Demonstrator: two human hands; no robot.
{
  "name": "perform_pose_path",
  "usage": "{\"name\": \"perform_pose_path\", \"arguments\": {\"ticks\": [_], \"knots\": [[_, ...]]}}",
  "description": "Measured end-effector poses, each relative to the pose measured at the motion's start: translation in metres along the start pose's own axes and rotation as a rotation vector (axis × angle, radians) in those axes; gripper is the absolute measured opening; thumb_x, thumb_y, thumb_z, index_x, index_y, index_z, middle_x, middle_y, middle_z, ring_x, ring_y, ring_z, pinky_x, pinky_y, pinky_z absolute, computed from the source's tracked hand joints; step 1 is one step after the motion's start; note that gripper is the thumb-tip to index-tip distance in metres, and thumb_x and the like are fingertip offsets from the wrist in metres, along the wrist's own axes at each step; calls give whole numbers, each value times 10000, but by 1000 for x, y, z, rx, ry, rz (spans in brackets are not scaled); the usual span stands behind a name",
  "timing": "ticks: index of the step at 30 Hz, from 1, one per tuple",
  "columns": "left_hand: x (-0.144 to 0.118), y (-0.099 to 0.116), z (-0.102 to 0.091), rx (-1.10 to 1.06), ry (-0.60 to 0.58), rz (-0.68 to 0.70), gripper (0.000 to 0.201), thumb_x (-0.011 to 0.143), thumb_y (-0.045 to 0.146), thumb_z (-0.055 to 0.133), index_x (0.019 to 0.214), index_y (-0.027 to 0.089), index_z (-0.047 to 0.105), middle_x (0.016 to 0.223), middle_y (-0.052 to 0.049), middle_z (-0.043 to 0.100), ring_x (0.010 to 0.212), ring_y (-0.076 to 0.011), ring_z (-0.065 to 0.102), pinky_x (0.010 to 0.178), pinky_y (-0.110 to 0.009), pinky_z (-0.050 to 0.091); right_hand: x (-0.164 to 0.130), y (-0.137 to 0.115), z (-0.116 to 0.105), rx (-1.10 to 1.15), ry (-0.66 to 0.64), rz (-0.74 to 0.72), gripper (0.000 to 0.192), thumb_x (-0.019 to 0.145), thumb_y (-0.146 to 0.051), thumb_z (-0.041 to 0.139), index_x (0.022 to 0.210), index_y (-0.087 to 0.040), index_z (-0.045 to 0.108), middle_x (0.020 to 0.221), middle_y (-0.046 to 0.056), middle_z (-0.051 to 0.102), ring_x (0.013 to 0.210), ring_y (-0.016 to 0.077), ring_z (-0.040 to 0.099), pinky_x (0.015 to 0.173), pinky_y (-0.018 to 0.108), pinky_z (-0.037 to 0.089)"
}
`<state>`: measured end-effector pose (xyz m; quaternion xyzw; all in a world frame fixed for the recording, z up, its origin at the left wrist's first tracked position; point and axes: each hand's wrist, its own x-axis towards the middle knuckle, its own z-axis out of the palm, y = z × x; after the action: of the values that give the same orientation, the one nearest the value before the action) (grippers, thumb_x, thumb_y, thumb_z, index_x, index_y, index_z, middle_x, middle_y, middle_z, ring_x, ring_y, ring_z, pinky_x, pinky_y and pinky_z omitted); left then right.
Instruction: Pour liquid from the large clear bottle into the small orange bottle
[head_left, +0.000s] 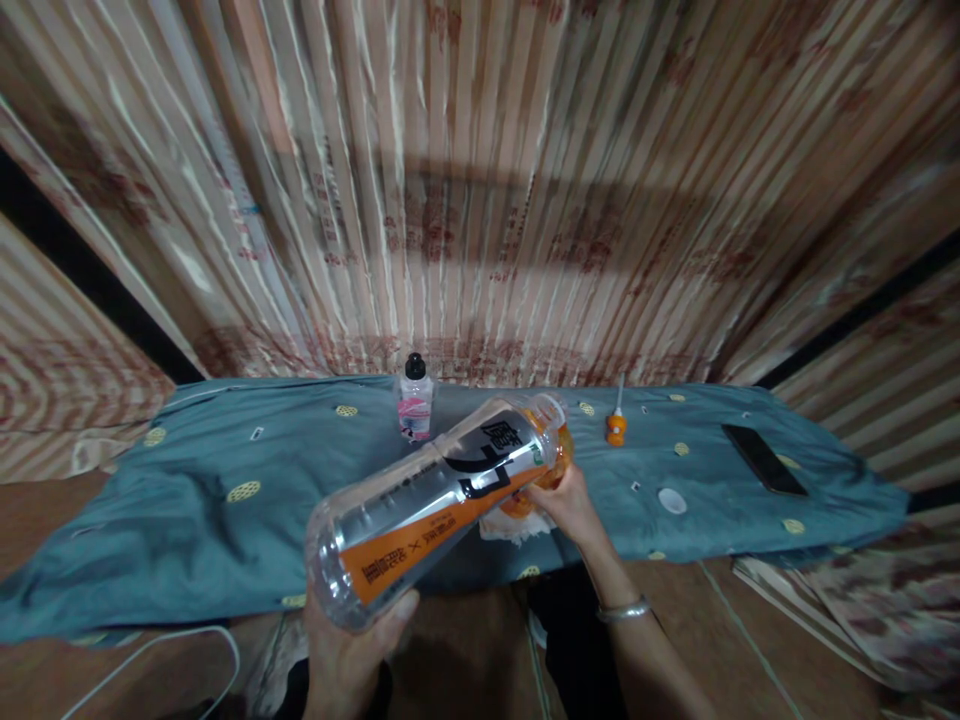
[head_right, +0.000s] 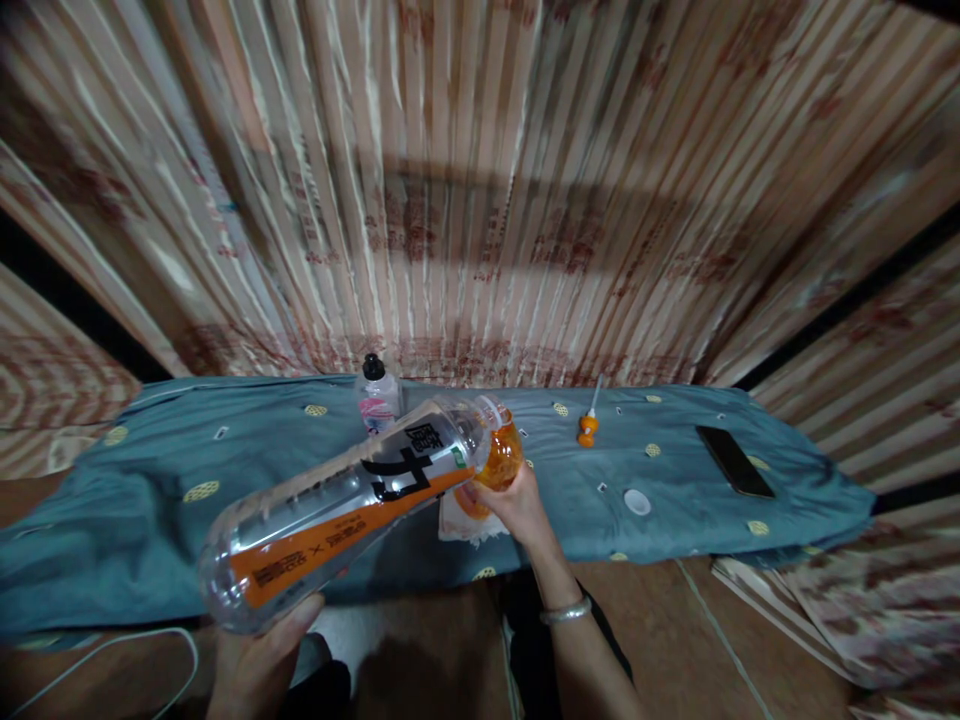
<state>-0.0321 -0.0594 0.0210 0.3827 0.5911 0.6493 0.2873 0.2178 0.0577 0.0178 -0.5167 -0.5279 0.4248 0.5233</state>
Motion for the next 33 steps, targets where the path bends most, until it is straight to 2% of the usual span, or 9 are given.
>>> {"name": "perform_pose_path", "arguments": {"ticks": [6, 12, 16, 22, 26, 30, 33], "knots": [[0, 1, -1, 3, -36, 6, 571, 647, 547, 827, 1062, 207, 630, 961, -66, 690, 1094, -343, 672, 1032, -530, 509, 0, 0, 0, 20, -5, 1, 444, 549, -416, 899, 872, -226, 661, 918, 61, 816, 868, 296, 779, 828, 412, 633], [0, 11, 2, -5, -26, 26, 619, 627, 552, 839, 1100, 209, 633, 966, -64, 700, 1056, -331, 696, 990, -504, 544, -1, -2, 1, 51, -6, 28, 447, 546, -384, 905, 891, -229, 665, 922, 62, 812, 887, 298, 776, 810, 397, 636], [1, 7, 0, 30, -36, 16, 676, 611, 564, 837, 1150, 201, 648, 973, -83, 725, 1043, -349, 703, 985, -532, 546, -1, 0, 1, 43, -1, 34, 459, 539, -392, 908, 892, -223, 669, 924, 65, 812, 890, 306, 771, 822, 410, 629], [3, 4, -3, 61, -50, 69, 616, 601, 540, 855, 1085, 212, 659, 857, -30, 706, 1020, -338, 709, 981, -520, 549, 0, 2, 0, 40, -8, 22, 504, 537, -457, 905, 904, -216, 658, 956, 68, 811, 896, 302, 767, 829, 411, 620], [2, 3, -2, 30, -57, 76, 600, 645, 509, 842, 1127, 209, 649, 903, -46, 714, 965, -319, 718, 926, -519, 573, 0, 0, 2, 57, -16, 19, 494, 539, -448, 902, 903, -230, 649, 953, 67, 811, 902, 303, 770, 804, 401, 628], [2, 0, -2, 38, -41, 93, 645, 640, 540, 834, 1161, 212, 643, 940, -60, 711, 1035, -338, 700, 994, -546, 534, 0, -4, 3, 62, -6, 31, 482, 520, -434, 900, 877, -236, 644, 943, 62, 815, 881, 300, 775, 806, 399, 632], [2, -2, -3, 22, -45, 85, 712, 613, 552, 843, 1199, 205, 636, 970, -73, 714, 1048, -349, 695, 982, -540, 543, 0, -6, 3, 52, 3, 21, 479, 519, -432, 898, 877, -233, 651, 945, 63, 817, 892, 305, 776, 808, 399, 635]]}}
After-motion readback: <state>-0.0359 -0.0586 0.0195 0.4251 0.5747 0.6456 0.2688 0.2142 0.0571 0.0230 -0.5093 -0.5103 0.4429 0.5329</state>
